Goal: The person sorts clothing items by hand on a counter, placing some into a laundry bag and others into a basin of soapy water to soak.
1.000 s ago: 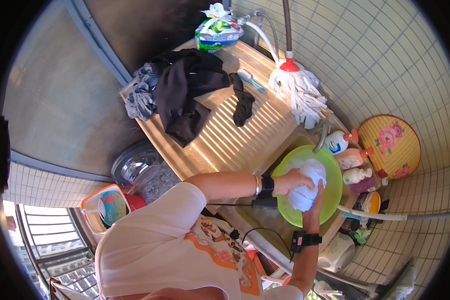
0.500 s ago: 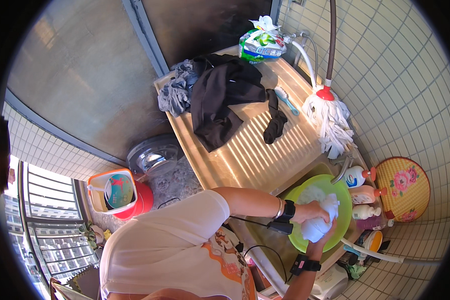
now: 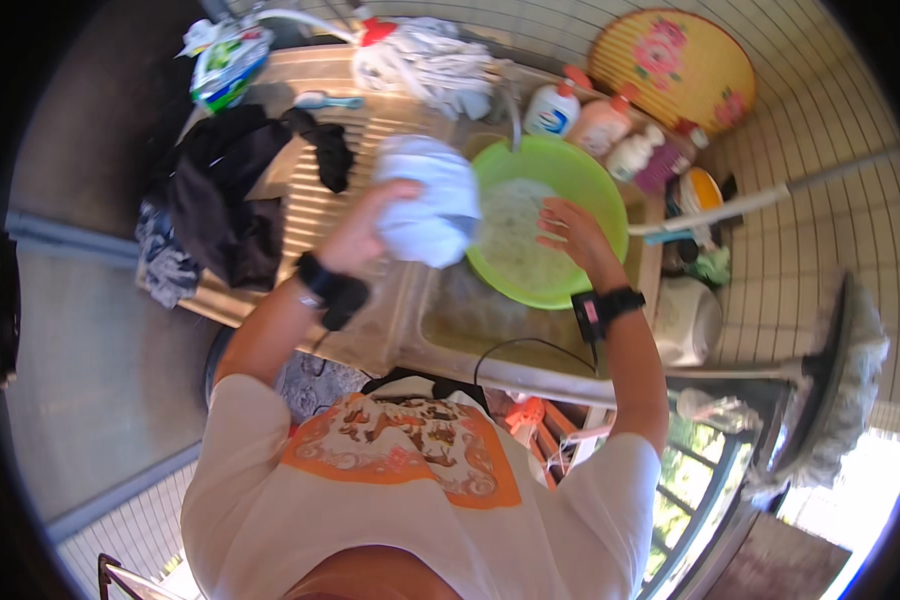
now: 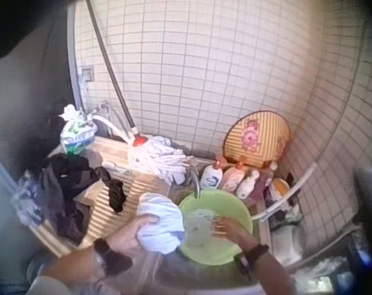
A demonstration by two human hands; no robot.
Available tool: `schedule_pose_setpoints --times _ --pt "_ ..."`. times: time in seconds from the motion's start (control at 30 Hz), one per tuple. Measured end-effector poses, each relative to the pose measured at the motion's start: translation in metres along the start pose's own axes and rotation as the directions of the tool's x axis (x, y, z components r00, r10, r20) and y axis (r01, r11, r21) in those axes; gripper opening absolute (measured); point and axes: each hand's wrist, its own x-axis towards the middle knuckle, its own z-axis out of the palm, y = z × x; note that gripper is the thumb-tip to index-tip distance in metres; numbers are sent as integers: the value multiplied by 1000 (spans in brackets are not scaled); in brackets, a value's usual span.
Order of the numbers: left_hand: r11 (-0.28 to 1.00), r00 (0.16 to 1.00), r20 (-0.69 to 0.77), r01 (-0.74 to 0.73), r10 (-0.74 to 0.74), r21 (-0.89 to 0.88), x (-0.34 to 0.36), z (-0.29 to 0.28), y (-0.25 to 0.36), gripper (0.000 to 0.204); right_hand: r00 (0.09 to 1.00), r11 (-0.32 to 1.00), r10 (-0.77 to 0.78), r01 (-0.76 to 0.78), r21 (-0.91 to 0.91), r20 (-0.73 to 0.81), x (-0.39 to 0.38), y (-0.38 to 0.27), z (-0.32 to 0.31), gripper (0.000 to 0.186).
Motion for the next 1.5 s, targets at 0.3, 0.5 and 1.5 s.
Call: schedule_pose_setpoints --times 0.3,0.5,1.5 --pt "993 883 -468 -44 -12 -109 -89 -95 59 50 966 739 153 -253 -625 -210 52 30 -66 39" --pt "999 818 -575 -34 12 -29 -112 -123 59 55 936 368 215 -343 -864 -280 105 15 -71 60" --pt "678 449 -679 195 581 709 -142 -126 99 45 768 -307 369 633 -711 524 225 91 -154 27"
